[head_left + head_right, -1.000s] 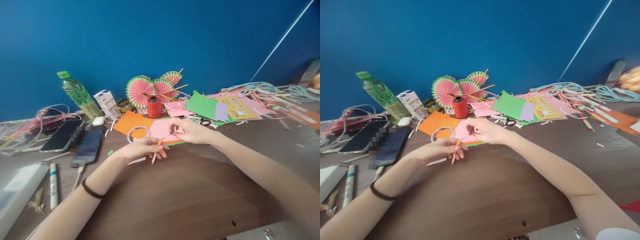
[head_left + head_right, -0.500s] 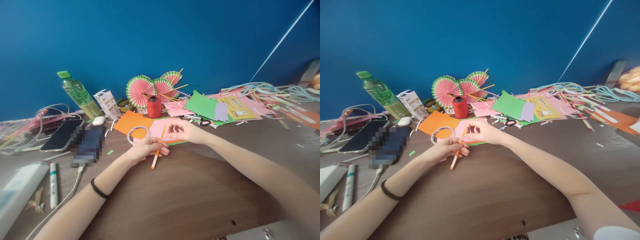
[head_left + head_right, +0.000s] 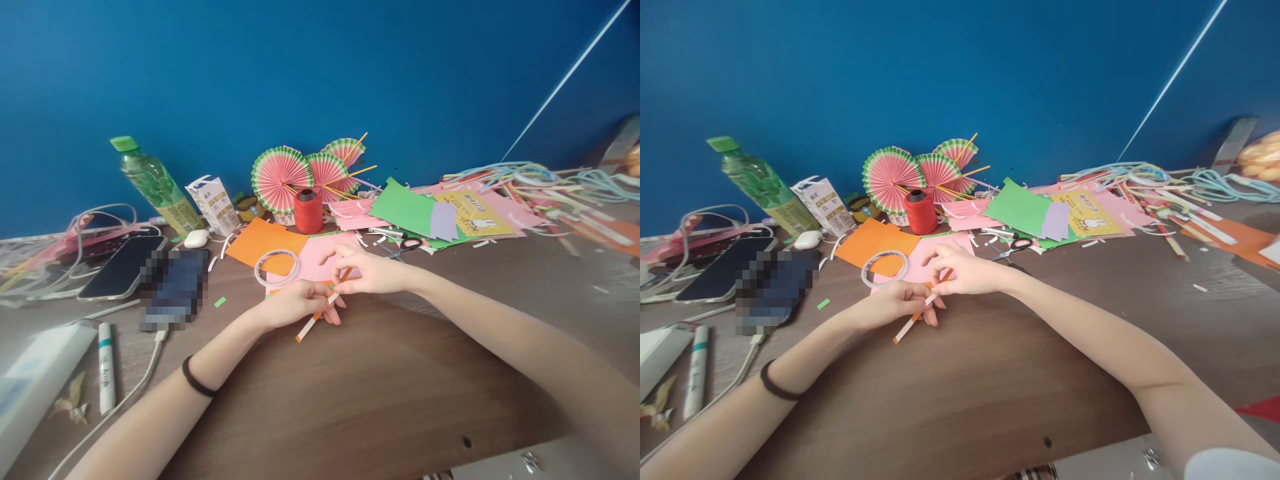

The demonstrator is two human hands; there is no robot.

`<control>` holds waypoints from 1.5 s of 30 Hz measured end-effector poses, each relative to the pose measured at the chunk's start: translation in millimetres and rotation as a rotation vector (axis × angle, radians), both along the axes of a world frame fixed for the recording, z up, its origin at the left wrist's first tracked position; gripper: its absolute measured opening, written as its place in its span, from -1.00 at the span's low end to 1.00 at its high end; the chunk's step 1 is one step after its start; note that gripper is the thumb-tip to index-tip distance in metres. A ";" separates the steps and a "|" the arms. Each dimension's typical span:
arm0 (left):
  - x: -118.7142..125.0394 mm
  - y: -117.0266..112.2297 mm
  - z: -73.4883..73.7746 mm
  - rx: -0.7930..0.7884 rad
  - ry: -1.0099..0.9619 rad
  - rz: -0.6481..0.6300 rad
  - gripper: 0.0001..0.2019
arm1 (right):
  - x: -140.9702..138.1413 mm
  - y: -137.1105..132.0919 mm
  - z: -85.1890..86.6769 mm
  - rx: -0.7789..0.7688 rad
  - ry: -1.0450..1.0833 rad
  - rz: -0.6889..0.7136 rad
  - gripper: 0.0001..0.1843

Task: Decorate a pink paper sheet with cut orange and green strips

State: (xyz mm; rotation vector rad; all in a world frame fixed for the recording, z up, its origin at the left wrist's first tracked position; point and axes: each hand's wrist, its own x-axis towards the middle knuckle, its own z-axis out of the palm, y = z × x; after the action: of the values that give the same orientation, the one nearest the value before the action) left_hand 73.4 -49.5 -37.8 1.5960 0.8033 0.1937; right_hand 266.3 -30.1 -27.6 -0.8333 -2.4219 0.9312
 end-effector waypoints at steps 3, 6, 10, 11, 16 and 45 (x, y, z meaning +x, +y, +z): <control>-0.1 -0.2 -0.6 0.013 0.010 -0.022 -0.78 | -0.1 0.1 -1.5 -0.042 -0.004 0.006 -0.92; -0.6 -0.5 -0.4 0.026 0.012 -0.035 -0.77 | -0.1 0.2 -1.9 -0.049 -0.028 0.008 -0.92; -2.0 -0.8 0.2 0.047 0.022 -0.049 -0.76 | 0.4 0.2 -1.7 -0.035 -0.041 0.011 -0.90; -2.3 -0.9 0.4 0.049 0.026 -0.052 -0.76 | 0.4 0.2 -1.7 -0.036 -0.041 0.010 -0.91; -2.0 -1.2 1.6 0.052 0.033 -0.051 -0.76 | -0.1 -0.2 -0.8 -0.039 -0.061 0.000 -0.92; -0.3 0.5 -5.2 -0.097 -0.107 0.054 -0.72 | -2.1 0.0 -4.8 0.083 -0.059 -0.011 -0.90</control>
State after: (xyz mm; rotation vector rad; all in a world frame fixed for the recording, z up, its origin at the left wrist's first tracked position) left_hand 73.1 -48.9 -42.9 1.4617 0.7620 0.2728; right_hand 264.2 -30.2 -32.4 -0.8542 -2.4848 0.8063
